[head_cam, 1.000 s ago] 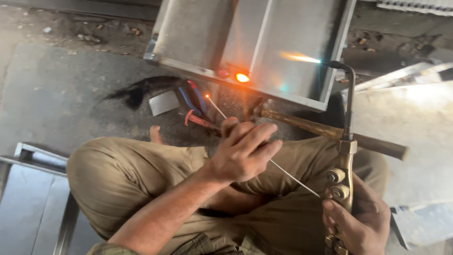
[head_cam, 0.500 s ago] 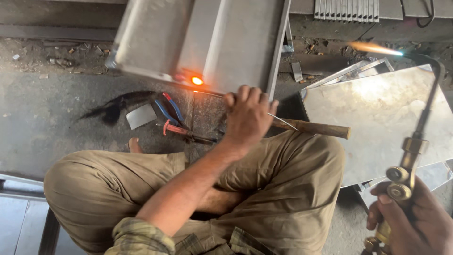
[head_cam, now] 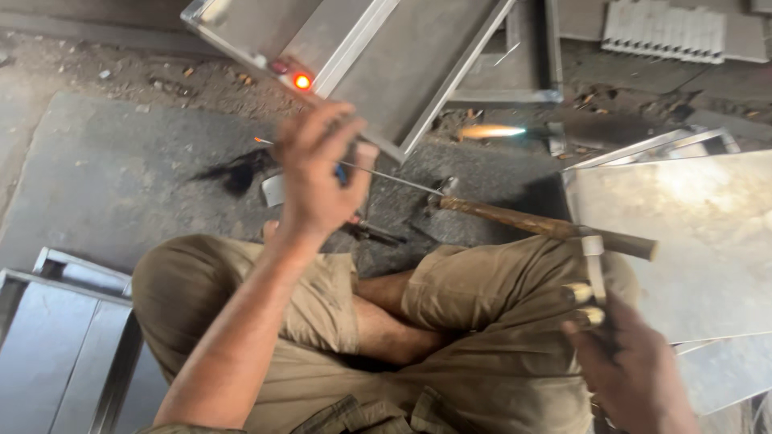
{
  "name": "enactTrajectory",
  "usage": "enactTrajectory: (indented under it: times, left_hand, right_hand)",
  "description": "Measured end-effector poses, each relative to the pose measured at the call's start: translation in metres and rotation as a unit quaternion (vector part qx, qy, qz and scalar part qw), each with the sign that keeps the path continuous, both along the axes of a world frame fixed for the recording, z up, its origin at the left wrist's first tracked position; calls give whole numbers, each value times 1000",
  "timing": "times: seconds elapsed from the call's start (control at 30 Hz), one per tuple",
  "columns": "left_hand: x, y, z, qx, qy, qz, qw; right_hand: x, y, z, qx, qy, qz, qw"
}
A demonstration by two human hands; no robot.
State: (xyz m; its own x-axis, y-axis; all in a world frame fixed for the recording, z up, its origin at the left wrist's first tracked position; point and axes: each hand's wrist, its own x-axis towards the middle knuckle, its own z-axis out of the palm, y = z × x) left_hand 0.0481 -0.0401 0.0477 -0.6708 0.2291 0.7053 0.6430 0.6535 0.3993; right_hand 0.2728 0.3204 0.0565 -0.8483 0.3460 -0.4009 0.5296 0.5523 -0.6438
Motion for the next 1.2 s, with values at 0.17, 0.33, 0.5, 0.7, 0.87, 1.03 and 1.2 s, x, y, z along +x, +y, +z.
enactTrajectory:
  times: [0.17,0.33,0.5,0.7,0.87,1.03,1.2]
  left_hand:
    - [19,-37,14,262,-72,-68,960]
    - [37,-34,-16,369,-103,-133,914]
    - [36,-22,-58,429,-134,-114,886]
    - [39,-10,-76,429,-141,-86,888]
    - [35,1,-73,344,-109,-40,932]
    - [35,5,-69,253,-60,-9,966]
    - [35,6,-70,260,-64,8,963]
  right_hand:
    - [-26,-40,-20,-21,124,173,977]
    - [-47,-51,-19,-5,67,172,983]
    - [-59,-55,-21,-27,30,167,985]
    - [-66,-56,-27,-23,34,169,985]
    - [-71,-54,-29,-36,54,159,985]
    - [-74,-53,-29,-35,40,157,986]
    - [-76,-55,-26,-19,-12,155,988]
